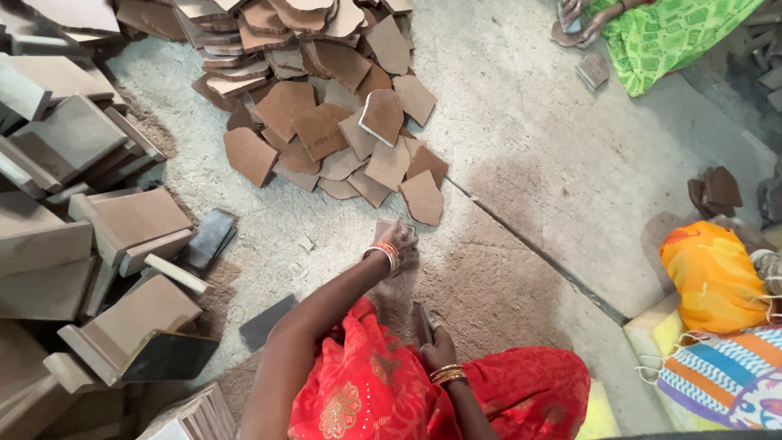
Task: The person sits on the floor and rubs a small abrasive block over flat irregular pieces one at a time, smoothing their surfaces, then sets each finished piece aside and reaches for the next piece from a pile.
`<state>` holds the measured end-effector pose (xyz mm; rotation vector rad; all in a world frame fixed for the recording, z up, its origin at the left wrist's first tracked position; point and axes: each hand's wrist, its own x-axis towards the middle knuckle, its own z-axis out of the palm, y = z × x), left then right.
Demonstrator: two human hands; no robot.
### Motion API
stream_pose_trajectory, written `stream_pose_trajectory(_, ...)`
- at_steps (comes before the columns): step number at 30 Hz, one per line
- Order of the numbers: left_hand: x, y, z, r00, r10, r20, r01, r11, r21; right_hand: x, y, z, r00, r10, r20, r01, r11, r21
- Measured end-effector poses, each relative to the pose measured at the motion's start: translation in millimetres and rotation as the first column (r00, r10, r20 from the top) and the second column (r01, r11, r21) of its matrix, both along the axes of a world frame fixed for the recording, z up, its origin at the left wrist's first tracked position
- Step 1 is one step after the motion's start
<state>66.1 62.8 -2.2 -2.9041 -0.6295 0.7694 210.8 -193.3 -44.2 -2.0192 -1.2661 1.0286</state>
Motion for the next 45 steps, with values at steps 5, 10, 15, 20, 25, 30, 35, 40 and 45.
stream_pose_trajectory(5, -31.2, 9.8, 8.5, 0.857, 0.488, 0.165, -0.487, 0.872, -0.051, 4.9, 3.6, 8.0, 0.748, -0.382, -0.543, 0.249, 0.920, -0.303)
stream_pose_trajectory(10, -82.1, -3.7, 0.0, 0.350, 0.915, 0.199, -0.844, 0.400, -0.357, 7.5, 11.9, 7.2, 0.840, -0.309, -0.447, 0.231, 0.947, -0.222)
stream_pose_trajectory(15, -90.7, -35.0, -37.9, 0.049, 0.983, 0.178, -0.821, 0.141, -0.553, -11.6, 44.8, -3.1, 0.978, -0.189, -0.085, 0.188, 0.982, -0.015)
stream_pose_trajectory(20, -90.4, -69.9, -58.5, 0.085, 0.982, 0.170, -0.636, 0.185, -0.749, -50.4, 76.2, 0.0, 0.819, 0.283, 0.499, -0.362, 0.930, 0.067)
stream_pose_trajectory(25, -102.1, -79.3, -58.9, 0.129, 0.947, 0.293, -0.485, 0.318, -0.814, -72.4, 67.7, 14.9, 0.744, 0.284, 0.604, -0.582, 0.719, 0.379)
stream_pose_trajectory(30, -102.8, -72.5, -51.7, 0.196, 0.959, 0.205, -0.512, 0.279, -0.813, -80.5, 103.9, 23.0, 0.625, 0.377, 0.683, -0.562, 0.825, 0.059)
stream_pose_trajectory(35, -107.1, -75.1, -50.8, 0.117, 0.928, 0.353, -0.403, 0.370, -0.837, -83.7, 162.0, 27.1, 0.472, 0.096, 0.876, -0.663, 0.694, 0.281)
stream_pose_trajectory(40, -112.5, -86.0, -60.9, 0.139, 0.932, 0.334, -0.397, 0.362, -0.843, -69.5, 129.7, 20.6, 0.654, 0.410, 0.636, -0.547, 0.837, 0.023)
stream_pose_trajectory(45, -111.3, -86.0, -63.9, 0.199, 0.935, 0.293, -0.458, 0.354, -0.816, -65.4, 70.3, 27.3, 0.674, 0.388, 0.628, -0.505, 0.863, 0.007)
